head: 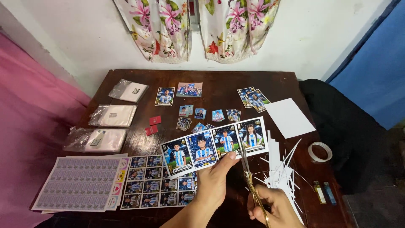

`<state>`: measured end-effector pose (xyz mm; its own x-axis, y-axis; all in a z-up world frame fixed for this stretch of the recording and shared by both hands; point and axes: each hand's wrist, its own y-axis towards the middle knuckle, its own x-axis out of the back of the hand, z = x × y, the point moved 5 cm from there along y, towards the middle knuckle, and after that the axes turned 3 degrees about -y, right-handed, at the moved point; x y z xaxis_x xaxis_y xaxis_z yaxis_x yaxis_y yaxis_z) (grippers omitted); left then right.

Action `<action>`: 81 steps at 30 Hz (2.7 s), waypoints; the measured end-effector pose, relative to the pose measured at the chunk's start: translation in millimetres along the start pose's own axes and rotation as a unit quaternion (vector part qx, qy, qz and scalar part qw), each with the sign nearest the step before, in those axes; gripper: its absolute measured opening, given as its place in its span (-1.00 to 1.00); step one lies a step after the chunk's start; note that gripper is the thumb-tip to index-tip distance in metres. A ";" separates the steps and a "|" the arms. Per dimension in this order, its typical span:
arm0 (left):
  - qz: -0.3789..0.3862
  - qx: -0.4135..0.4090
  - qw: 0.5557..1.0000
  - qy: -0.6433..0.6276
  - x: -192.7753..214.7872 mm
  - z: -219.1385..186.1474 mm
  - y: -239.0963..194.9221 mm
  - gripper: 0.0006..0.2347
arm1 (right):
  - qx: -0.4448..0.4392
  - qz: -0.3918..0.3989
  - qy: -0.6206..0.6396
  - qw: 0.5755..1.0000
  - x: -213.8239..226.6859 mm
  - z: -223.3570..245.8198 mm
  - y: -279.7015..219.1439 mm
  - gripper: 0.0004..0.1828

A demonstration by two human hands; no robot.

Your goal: The person is using scissors to cut out individual cards from a printed sheet of collectible player cards.

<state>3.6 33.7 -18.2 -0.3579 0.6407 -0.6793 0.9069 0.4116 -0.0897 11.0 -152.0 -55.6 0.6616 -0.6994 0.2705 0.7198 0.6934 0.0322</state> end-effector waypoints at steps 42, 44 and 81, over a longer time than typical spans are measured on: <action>-0.091 0.119 0.989 0.010 81.8 100.7 13.1 -0.75 | -0.201 -0.014 0.198 0.959 -40.8 -134.6 -9.1 -0.65; -0.102 0.161 0.981 0.016 100.0 121.8 13.0 -0.73 | -0.217 -0.014 0.239 0.946 -49.0 -163.3 -11.4 -0.65; -0.167 0.224 0.950 0.141 218.9 216.1 102.9 -0.68 | -0.367 -0.094 0.180 0.908 -28.9 -243.2 53.9 -0.55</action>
<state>66.6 76.2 -333.6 -0.6308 0.6964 -0.3423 0.7128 0.3456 -0.6103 81.8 -136.6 -295.7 0.4427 -0.8966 -0.0093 0.6867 0.3457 -0.6395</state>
